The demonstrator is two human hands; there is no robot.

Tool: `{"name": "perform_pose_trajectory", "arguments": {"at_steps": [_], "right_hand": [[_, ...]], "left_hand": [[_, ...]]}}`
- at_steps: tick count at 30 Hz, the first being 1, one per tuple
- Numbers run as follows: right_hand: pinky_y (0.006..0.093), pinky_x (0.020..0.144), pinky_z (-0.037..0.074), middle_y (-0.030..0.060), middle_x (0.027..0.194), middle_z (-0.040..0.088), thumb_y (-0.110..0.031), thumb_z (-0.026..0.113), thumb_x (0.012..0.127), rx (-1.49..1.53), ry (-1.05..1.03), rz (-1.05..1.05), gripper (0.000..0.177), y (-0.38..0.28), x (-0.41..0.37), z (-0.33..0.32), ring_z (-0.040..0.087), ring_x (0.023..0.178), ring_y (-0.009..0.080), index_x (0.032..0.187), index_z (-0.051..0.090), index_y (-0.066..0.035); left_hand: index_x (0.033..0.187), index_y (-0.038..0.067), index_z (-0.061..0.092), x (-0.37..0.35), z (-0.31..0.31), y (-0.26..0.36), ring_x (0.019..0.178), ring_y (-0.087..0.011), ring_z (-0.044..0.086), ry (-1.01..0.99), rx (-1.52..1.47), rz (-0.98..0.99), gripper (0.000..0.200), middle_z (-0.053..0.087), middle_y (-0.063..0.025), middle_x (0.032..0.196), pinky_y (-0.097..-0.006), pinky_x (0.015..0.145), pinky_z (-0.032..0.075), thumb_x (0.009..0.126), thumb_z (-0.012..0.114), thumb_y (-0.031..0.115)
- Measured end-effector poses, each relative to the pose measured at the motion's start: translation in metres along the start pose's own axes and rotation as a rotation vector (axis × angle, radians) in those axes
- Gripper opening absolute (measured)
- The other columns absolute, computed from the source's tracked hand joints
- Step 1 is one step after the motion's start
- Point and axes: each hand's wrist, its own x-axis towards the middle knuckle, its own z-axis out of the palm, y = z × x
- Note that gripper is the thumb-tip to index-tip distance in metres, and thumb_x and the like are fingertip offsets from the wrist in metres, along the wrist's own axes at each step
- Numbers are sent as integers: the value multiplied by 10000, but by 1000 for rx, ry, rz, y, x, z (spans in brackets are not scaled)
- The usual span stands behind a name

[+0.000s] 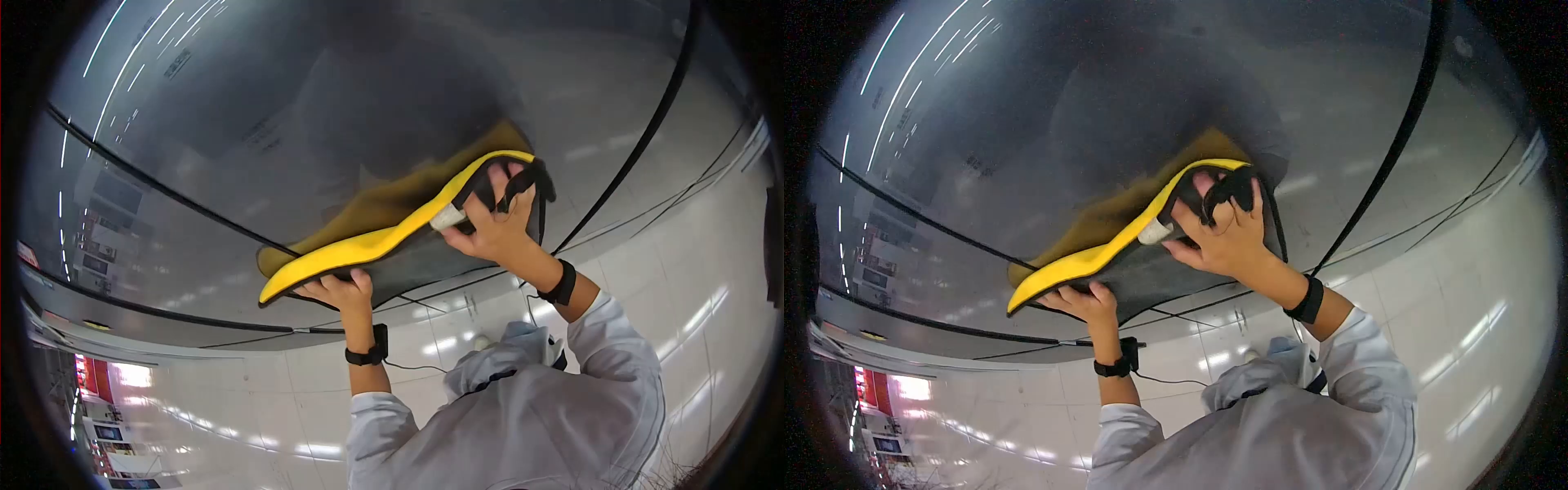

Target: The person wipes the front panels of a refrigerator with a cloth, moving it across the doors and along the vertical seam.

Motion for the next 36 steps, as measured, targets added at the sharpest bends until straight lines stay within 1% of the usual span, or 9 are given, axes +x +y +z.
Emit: {"name": "perform_pose_trajectory", "arguments": {"at_steps": [1, 5, 7, 10, 13, 15, 21, 30, 36], "right_hand": [[492, 900, 221, 114, 1160, 406, -467, 600, 589, 2, -36, -14, 449, 2, -9, 0, 352, 1055, 270, 967, 527, -236], [494, 947, 163, 64, 1130, 432, -490, 560, 596, -61, -79, -76, 419, 19, -42, 4, 356, 1075, 250, 945, 527, -260], [491, 930, 200, 65, 1111, 439, -491, 557, 590, -166, -135, -141, 401, 31, -56, 5, 393, 1025, 262, 915, 538, -257], [512, 822, 295, 93, 1053, 449, -508, 553, 592, -72, -39, -56, 415, 54, -42, -12, 424, 921, 294, 884, 542, -214], [526, 818, 280, 168, 1097, 414, -532, 519, 632, -126, -3, 0, 453, 75, -30, -23, 382, 973, 359, 844, 546, -132], [543, 859, 239, 205, 1150, 377, -552, 476, 672, -115, 75, 20, 533, 92, -29, -25, 303, 1083, 411, 886, 542, -68], [546, 878, 221, 208, 1215, 339, -497, 530, 671, -68, 101, 38, 507, 102, -20, -31, 283, 1119, 421, 942, 523, -69], [562, 876, 202, 212, 1257, 287, -510, 566, 625, -128, 177, -4, 593, 119, 9, -47, 271, 1126, 430, 997, 482, -56], [560, 895, 157, 266, 1278, 228, -504, 512, 677, -171, 232, 16, 638, 161, -4, -56, 227, 1160, 457, 1111, 429, -43]], "left_hand": [[1023, 46, 389, -5, 1, 6, 988, -397, 325, 37, 0, -14, 443, 367, -193, 1046, -539, 817, 234, 780, 377, 417], [1005, 43, 395, -26, 6, 28, 1009, -373, 311, -37, -54, -80, 410, 358, -190, 1043, -520, 824, 208, 788, 409, 390], [1093, 11, 323, -34, 8, 39, 1124, -433, 169, -105, -129, -66, 479, 259, -252, 1162, -579, 886, 107, 809, 411, 387], [1091, 21, 319, -26, 9, 59, 1117, -448, 160, -114, -175, -34, 473, 275, -242, 1132, -590, 874, 107, 786, 440, 361], [1072, 32, 328, -12, 12, 73, 1108, -458, 173, -112, -170, 58, 454, 295, -230, 1104, -619, 857, 111, 760, 461, 333], [1077, 37, 336, 6, 9, 87, 1118, -464, 164, -101, -172, 101, 457, 291, -228, 1121, -627, 866, 94, 751, 474, 326], [1086, 43, 357, 14, 12, 99, 1132, -466, 149, -87, -179, 92, 471, 292, -227, 1120, -624, 881, 69, 736, 485, 330], [1145, 33, 320, 25, 18, 128, 1176, -438, 106, -83, -157, 83, 524, 243, -227, 1191, -623, 898, 30, 746, 459, 344], [1115, 45, 360, 31, 33, 176, 1170, -445, 135, -44, -147, 181, 500, 273, -228, 1191, -626, 897, 29, 729, 469, 344]]}}
